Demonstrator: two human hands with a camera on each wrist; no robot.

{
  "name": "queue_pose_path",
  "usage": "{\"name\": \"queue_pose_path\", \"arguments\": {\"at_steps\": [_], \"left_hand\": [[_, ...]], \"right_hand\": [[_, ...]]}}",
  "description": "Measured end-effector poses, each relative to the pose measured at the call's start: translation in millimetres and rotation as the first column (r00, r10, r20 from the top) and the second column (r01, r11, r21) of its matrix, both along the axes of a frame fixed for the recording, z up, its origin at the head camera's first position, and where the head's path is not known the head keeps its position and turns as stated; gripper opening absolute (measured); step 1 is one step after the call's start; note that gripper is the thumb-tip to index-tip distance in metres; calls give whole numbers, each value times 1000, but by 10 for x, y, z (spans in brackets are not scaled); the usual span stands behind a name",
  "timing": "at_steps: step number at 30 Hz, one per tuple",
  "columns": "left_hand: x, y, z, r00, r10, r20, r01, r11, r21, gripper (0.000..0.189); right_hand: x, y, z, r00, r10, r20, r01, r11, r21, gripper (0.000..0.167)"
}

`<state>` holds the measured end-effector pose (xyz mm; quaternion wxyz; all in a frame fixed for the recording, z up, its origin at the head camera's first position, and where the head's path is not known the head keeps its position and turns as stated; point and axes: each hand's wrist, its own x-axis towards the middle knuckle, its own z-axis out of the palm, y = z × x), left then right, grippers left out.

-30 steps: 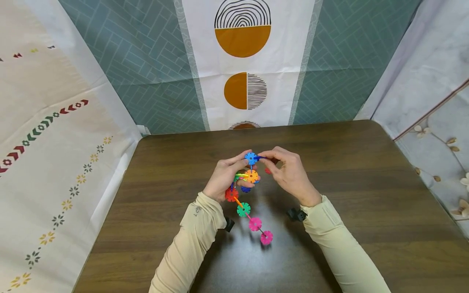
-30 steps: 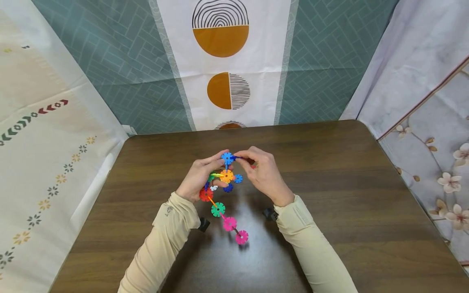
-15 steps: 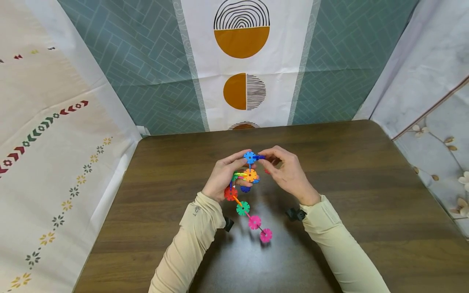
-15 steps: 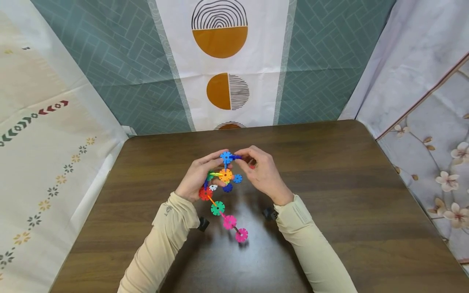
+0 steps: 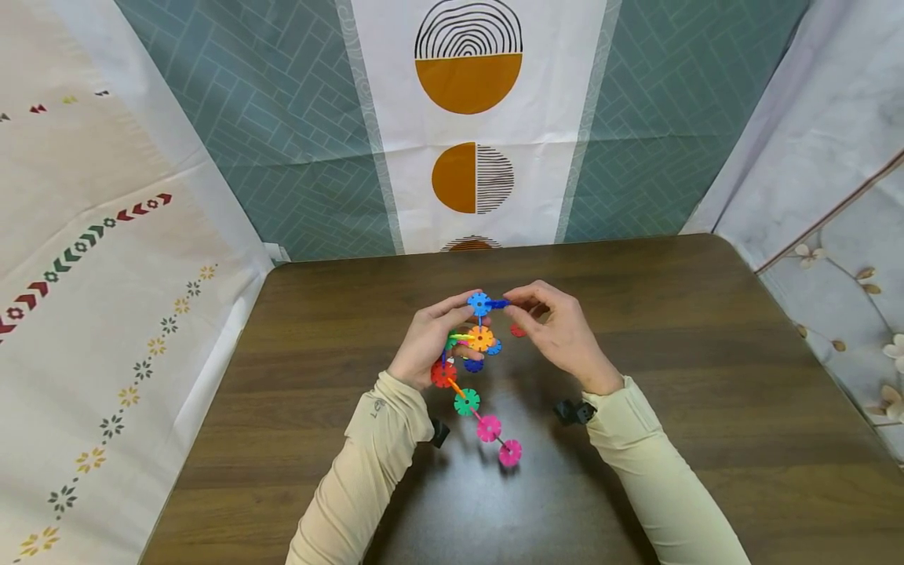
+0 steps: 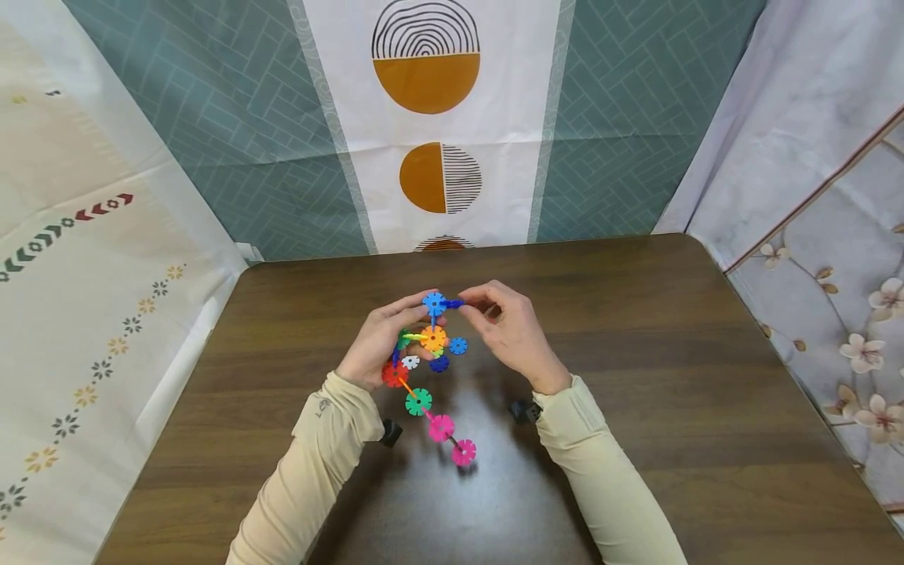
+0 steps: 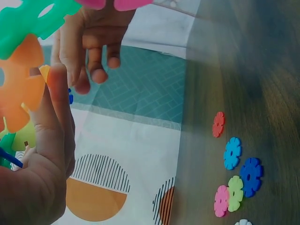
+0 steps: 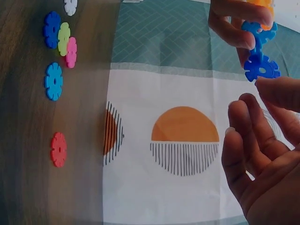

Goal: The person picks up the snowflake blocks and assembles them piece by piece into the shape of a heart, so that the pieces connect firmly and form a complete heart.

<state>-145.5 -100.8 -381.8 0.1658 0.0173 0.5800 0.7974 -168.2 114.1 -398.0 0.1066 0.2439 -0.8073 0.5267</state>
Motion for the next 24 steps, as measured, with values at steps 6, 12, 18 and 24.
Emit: {"name": "queue_pose_path", "arguments": {"at_steps": [6,12,18,24], "left_hand": [[2,-17,-2,999,31,24,-30,999,-17,33],[-2,-22,-8,998,49,33,-48,999,-20,32],[-12,-17,-18,998,54,19,-54,999,-7,33],[-21,-19,-17,998,56,11,-56,998,-8,32]], "right_hand": [[-144,85,-147,987,-76,139,52,984,170,24],[-300,138,-329,944,-106,314,-4,944,329,37],[-424,136,-488,933,-145,330,-31,879,475,45],[-482,97,-578,946,-161,281,-50,784,619,47]]}}
